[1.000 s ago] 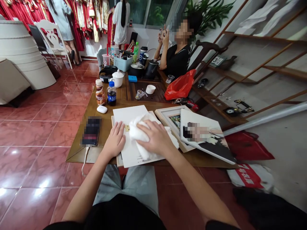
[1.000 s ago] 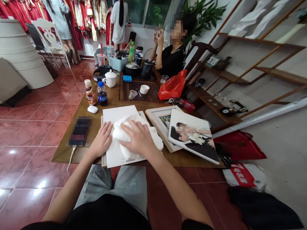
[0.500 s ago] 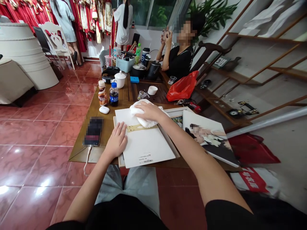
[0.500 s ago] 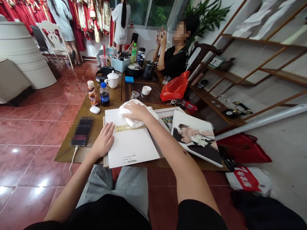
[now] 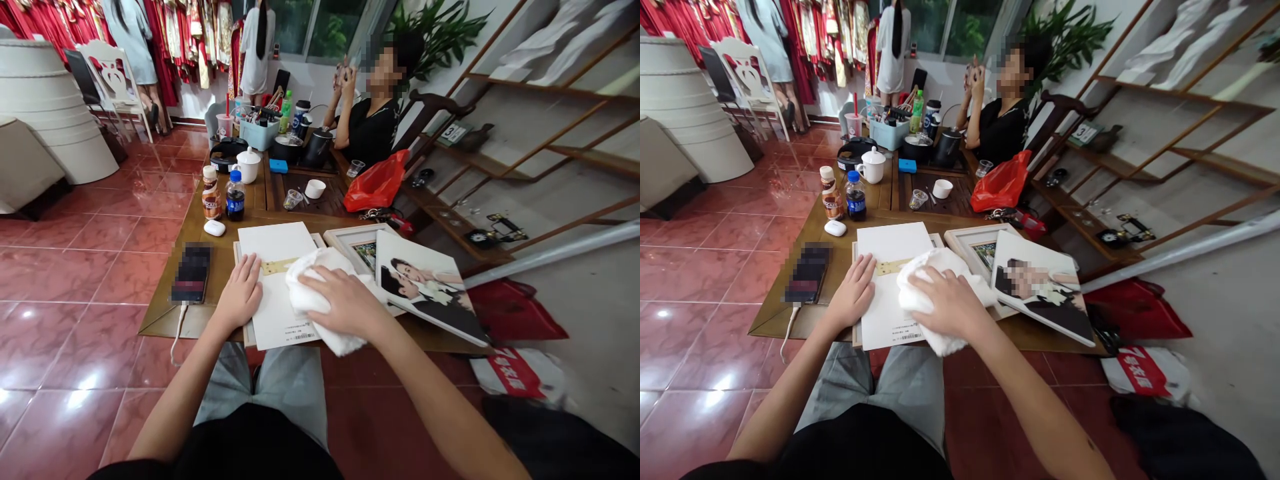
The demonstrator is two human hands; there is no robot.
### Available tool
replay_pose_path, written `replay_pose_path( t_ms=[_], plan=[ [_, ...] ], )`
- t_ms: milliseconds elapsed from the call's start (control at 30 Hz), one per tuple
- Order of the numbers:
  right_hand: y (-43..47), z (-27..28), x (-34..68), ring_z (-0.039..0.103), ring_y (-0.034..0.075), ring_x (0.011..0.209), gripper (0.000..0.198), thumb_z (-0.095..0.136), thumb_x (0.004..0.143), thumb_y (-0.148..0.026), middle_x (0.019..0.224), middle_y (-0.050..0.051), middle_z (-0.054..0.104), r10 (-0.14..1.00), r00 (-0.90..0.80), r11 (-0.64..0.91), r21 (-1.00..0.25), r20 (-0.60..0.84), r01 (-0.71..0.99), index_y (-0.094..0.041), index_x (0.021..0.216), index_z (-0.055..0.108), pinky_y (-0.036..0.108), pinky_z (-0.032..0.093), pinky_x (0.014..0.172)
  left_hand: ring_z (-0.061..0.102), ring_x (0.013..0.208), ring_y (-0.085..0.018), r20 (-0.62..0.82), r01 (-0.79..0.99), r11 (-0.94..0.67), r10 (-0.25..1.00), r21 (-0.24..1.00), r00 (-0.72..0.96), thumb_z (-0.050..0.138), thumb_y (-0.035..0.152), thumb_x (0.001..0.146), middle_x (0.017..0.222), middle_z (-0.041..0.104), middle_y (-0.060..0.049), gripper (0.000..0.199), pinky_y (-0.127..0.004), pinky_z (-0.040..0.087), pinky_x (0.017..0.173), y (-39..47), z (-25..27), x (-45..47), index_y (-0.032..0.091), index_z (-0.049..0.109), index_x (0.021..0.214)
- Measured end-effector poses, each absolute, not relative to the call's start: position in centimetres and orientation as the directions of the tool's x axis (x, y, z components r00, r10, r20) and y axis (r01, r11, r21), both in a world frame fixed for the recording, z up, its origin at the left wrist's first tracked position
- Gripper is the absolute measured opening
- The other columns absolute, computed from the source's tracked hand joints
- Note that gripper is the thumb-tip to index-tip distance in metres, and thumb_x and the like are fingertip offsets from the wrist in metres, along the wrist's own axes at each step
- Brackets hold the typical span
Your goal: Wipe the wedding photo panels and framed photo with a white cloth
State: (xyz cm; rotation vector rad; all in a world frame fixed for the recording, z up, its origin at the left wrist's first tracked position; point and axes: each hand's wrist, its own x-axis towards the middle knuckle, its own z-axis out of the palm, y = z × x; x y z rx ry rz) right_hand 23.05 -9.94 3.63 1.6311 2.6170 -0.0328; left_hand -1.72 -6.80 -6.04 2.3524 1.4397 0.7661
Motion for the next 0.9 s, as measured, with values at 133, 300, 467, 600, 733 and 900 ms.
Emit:
replay_pose_path(
  t_ms=[133, 300, 467, 600, 733, 900],
  plan=[
    [-15.6, 2.2, 24.0, 0.055, 0.038, 0.114, 0.067, 0.07, 0.078, -0.043, 0.144, 0.013, 0.058, 0.899, -0.439, 0.439, 0.009, 0.014, 0.899, -0.029, 0.143, 0.06, 0.052, 0.046, 0.09, 0.015, 0.158, -0.027, 0.292, 0.738, -0.462, 0.886, 0.492, 0.36, 0.033, 0.026, 0.102, 0.167, 0.029, -0.015, 0.057, -0.052, 0.021, 0.128, -6.9, -5.9, -1.6, 0.012, 0.034, 0.158],
    [-17.8, 1.8, 24.0, 0.049, 0.04, 0.122, 0.068, 0.073, 0.076, -0.046, 0.146, 0.013, 0.057, 0.876, -0.478, 0.479, -0.009, 0.06, 0.878, -0.03, 0.141, 0.061, 0.052, 0.04, 0.093, 0.014, 0.159, -0.027, 0.289, 0.722, -0.469, 0.883, 0.509, 0.37, 0.031, 0.028, 0.103, 0.168, 0.027, -0.015, 0.057, -0.053, 0.021, 0.128, -6.8, -6.0, -1.7, 0.013, 0.033, 0.158],
    [-13.9, 1.4, 22.2, 0.048, 0.038, 0.123, 0.068, 0.071, 0.081, -0.051, 0.147, 0.012, 0.056, 0.863, -0.503, 0.504, -0.004, 0.052, 0.864, -0.031, 0.144, 0.058, 0.05, 0.037, 0.094, 0.014, 0.159, -0.029, 0.294, 0.712, -0.475, 0.88, 0.517, 0.374, 0.031, 0.028, 0.103, 0.168, 0.028, -0.016, 0.057, -0.055, 0.021, 0.127, -6.6, -6.2, -1.9, 0.013, 0.034, 0.158],
    [-9.1, 1.3, 21.1, 0.047, 0.038, 0.123, 0.062, 0.06, 0.09, -0.053, 0.151, 0.013, 0.052, 0.908, -0.412, 0.411, 0.025, 0.078, 0.911, -0.029, 0.147, 0.055, 0.053, 0.039, 0.094, 0.012, 0.159, -0.028, 0.284, 0.71, -0.476, 0.879, 0.518, 0.382, 0.031, 0.029, 0.103, 0.168, 0.027, -0.016, 0.057, -0.052, 0.019, 0.128, -6.6, -6.1, -1.9, 0.011, 0.035, 0.158],
    [-4.6, 1.8, 20.3, 0.047, 0.039, 0.124, 0.06, 0.054, 0.094, -0.053, 0.15, 0.013, 0.051, 0.924, -0.372, 0.374, -0.012, 0.086, 0.927, -0.028, 0.148, 0.053, 0.056, 0.041, 0.096, 0.013, 0.159, -0.029, 0.298, 0.706, -0.483, 0.876, 0.518, 0.38, 0.032, 0.029, 0.104, 0.168, 0.028, -0.014, 0.057, -0.056, 0.021, 0.127, -6.6, -6.2, -2.0, 0.015, 0.033, 0.159],
    [0.2, 1.9, 19.2, 0.045, 0.04, 0.125, 0.059, 0.049, 0.096, -0.055, 0.151, 0.013, 0.05, 0.944, -0.315, 0.321, -0.062, 0.099, 0.945, -0.027, 0.148, 0.051, 0.061, 0.041, 0.098, 0.012, 0.159, -0.029, 0.304, 0.704, -0.495, 0.869, 0.509, 0.391, 0.031, 0.029, 0.104, 0.168, 0.028, -0.014, 0.057, -0.056, 0.022, 0.126, -6.6, -6.3, -2.1, 0.016, 0.033, 0.159]
  ],
)
